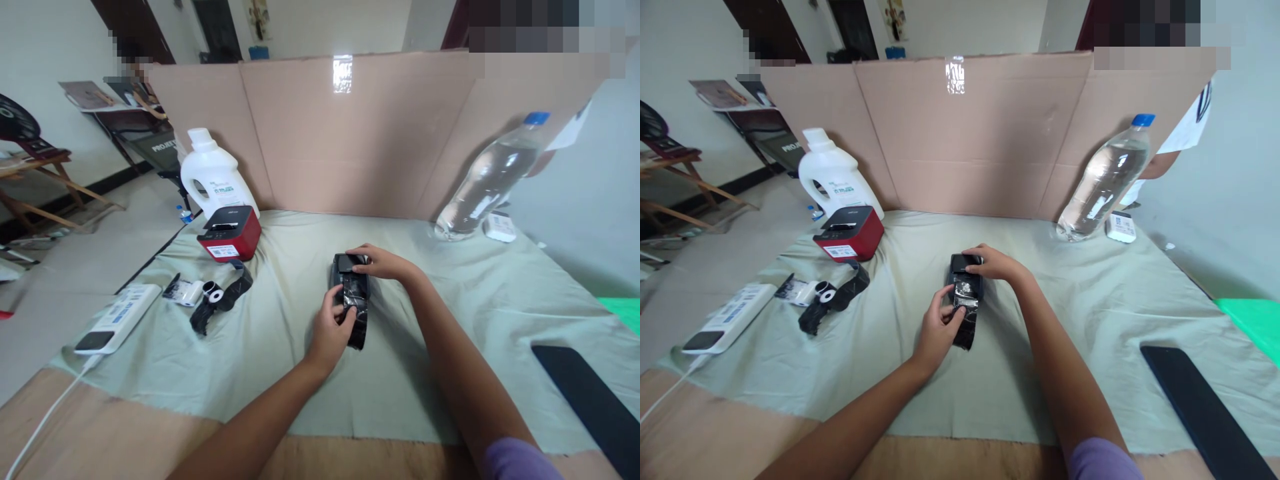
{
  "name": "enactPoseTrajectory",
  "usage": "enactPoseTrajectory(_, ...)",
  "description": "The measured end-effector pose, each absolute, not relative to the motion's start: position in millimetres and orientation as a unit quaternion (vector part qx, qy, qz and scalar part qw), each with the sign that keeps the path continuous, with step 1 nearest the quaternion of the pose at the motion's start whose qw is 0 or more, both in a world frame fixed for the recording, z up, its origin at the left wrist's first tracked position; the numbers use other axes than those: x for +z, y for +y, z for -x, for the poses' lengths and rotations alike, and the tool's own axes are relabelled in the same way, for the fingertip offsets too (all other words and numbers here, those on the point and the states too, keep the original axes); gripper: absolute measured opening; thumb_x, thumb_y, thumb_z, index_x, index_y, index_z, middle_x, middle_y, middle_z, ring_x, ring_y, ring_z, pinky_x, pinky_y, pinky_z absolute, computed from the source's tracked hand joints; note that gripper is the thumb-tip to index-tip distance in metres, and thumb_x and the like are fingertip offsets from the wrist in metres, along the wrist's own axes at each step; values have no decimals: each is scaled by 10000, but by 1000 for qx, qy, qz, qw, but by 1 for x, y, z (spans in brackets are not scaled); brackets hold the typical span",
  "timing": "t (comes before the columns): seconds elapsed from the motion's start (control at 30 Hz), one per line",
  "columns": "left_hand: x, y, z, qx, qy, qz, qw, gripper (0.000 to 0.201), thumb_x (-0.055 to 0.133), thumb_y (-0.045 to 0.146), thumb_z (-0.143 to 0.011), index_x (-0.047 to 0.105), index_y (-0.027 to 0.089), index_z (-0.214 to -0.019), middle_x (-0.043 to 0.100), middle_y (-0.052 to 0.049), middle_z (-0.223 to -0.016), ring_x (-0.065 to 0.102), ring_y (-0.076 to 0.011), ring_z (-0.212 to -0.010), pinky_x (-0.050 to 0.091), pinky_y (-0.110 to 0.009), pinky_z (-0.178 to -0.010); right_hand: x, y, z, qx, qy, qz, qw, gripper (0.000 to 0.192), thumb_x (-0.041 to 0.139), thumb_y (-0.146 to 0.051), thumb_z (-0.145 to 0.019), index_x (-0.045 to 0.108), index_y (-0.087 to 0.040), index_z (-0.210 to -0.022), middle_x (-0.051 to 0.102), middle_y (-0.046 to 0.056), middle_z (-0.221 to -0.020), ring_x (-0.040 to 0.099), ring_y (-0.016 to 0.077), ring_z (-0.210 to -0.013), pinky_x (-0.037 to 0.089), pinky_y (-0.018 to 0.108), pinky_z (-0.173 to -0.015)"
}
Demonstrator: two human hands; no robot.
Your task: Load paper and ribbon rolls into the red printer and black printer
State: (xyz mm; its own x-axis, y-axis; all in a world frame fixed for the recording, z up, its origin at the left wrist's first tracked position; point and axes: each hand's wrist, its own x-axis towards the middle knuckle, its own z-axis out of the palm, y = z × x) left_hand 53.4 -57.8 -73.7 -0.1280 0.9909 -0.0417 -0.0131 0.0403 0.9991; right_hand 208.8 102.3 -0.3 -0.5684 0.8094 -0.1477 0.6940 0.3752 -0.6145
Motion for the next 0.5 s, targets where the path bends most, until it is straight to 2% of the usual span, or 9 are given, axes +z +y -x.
enactPoseTrajectory(0.1, -72, -58, -53, 521, 539, -454, 481, 546, 648, 322, -901, 464, 215, -1404, 777, -72, -937, 730, -195, -793, 556, -285, -730, 0, 104, -205, 334, -802, 486, 94, 508, 659, -263, -905, 603, -212, -1408, 574, 123, -1420, 576, 259, -1255, 426, 357, -1091)
enactPoseTrajectory(0.17, -70, -58, -54, 521, 537, -454, 483, 544, 646, 319, -901, 463, 216, -1403, 777, -70, -936, 727, -193, -789, 554, -285, -729, 1, 104, -202, 358, -777, 510, 88, 545, 682, -250, -882, 591, -207, -1417, 577, 122, -1441, 578, 262, -1254, 446, 351, -1071)
enactPoseTrajectory(0.27, -69, -59, -55, 522, 537, -458, 480, 549, 641, 319, -904, 455, 218, -1411, 768, -56, -910, 717, -188, -784, 543, -280, -730, 2, 104, -200, 398, -727, 555, 64, 612, 704, -305, -861, 550, -238, -1450, 607, 135, -1402, 661, 259, -1067, 548, 359, -885)
enactPoseTrajectory(0.37, -68, -56, -54, 529, 562, -472, 427, 515, 612, 325, -919, 470, 204, -1399, 736, -37, -875, 689, -178, -796, 528, -283, -769, 1, 104, -202, 424, -696, 577, 58, 673, 712, -372, -850, 505, -264, -1481, 650, 154, -1320, 684, 227, -864, 575, 343, -701)
enactPoseTrajectory(0.5, -68, -35, -39, 546, 621, -485, 283, 442, 651, 349, -879, 599, 197, -1291, 690, -95, -1127, 661, -205, -983, 500, -337, -942, -2, 103, -203, 463, -668, 577, 82, 791, 735, -369, -822, 419, -232, -1534, 685, 181, -1230, 690, 214, -801, 597, 344, -656)
